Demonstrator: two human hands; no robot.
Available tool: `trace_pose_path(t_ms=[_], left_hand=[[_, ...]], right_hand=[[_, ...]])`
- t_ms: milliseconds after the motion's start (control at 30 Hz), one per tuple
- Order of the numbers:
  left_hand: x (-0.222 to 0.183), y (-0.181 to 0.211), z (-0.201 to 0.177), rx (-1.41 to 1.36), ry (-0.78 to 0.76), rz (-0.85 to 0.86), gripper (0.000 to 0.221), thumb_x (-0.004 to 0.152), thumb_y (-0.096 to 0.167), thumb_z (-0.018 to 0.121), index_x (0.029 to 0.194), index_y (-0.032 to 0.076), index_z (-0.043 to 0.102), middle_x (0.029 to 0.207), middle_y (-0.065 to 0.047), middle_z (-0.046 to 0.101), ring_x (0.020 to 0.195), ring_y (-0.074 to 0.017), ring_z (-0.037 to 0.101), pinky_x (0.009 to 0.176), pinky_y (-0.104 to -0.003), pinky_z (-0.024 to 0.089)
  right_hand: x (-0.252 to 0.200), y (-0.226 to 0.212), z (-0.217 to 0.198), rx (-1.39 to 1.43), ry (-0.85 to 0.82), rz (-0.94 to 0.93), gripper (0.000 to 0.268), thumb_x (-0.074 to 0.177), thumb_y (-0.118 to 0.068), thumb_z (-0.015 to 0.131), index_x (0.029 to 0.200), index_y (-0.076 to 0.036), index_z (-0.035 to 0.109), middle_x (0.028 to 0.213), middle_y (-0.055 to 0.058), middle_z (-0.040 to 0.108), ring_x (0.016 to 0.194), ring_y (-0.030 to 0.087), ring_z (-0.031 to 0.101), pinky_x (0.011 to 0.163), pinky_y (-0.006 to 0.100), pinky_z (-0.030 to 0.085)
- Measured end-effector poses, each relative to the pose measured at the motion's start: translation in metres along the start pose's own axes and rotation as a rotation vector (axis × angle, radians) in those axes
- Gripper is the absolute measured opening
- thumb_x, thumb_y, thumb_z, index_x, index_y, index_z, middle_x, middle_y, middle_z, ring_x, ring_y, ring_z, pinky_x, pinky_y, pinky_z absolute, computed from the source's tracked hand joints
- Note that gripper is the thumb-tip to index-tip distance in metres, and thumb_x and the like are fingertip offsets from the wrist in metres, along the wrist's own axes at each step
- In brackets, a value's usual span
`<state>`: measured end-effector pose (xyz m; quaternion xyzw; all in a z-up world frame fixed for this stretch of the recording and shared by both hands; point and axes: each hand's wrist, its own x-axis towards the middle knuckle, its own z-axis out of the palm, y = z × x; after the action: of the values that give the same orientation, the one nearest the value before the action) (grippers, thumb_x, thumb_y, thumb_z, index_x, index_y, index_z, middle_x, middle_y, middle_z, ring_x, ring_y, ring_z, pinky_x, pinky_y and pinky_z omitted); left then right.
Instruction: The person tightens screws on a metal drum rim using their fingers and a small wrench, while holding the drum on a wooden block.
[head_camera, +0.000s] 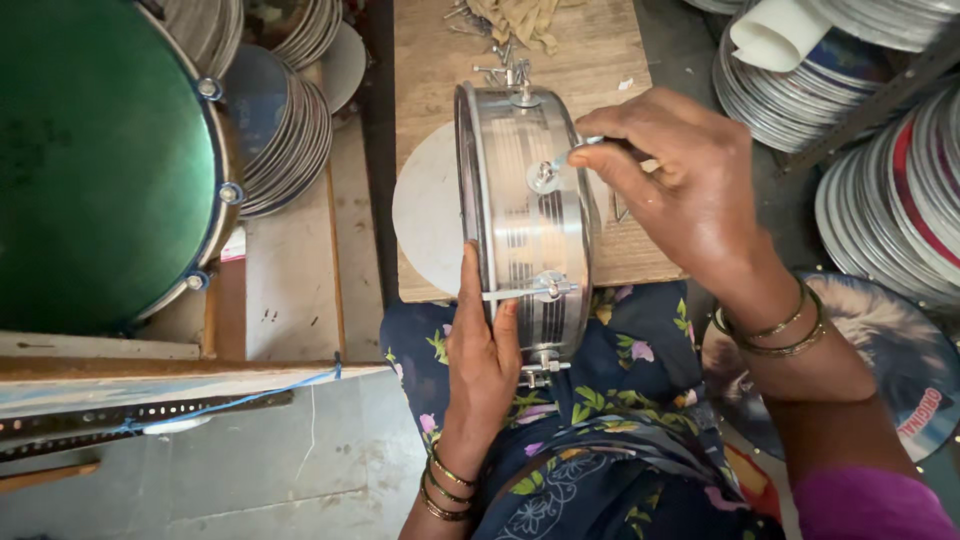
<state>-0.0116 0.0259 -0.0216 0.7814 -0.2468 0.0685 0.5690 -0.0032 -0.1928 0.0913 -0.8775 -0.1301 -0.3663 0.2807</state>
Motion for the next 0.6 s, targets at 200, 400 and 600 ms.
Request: trace_pose_path(t_ms=[200,400,600], left_hand=[[-0.001,-0.002,0.004,-0.004,0.027,0.055,0.058,0.106,0.006,0.051,0.158,-0.006,0.028,0.156,-0.033,0.046,0.143,-0.0445,0.051,0.113,-0.042,0.046],[0.000,0.001,0.004,0.000,0.034,0.054,0.059,0.105,0.006,0.051,0.158,-0.006,0.028,0.154,-0.033,0.047,0.141,-0.0447,0.052,0.113,-0.043,0.046],[-0.001,-0.003,0.001,-0.026,0.048,0.023,0.059,0.105,0.005,0.051,0.158,-0.007,0.028,0.153,-0.034,0.048,0.140,-0.0448,0.054,0.111,-0.042,0.047]], right_hand=[[0.010,-0.014,0.006,-0.032,-0.039,0.000,0.022,0.095,-0.011,0.085,0.111,0.000,0.075,0.099,0.012,0.071,0.080,0.022,0.068,0.069,0.031,0.052],[0.013,-0.012,0.016,0.097,-0.016,0.066,0.018,0.097,-0.008,0.083,0.111,0.000,0.075,0.099,0.011,0.072,0.078,0.015,0.068,0.066,0.027,0.054],[-0.009,0.021,0.021,0.510,0.075,0.335,0.017,0.097,-0.004,0.074,0.113,0.000,0.071,0.101,0.006,0.074,0.085,0.009,0.071,0.076,0.023,0.059]])
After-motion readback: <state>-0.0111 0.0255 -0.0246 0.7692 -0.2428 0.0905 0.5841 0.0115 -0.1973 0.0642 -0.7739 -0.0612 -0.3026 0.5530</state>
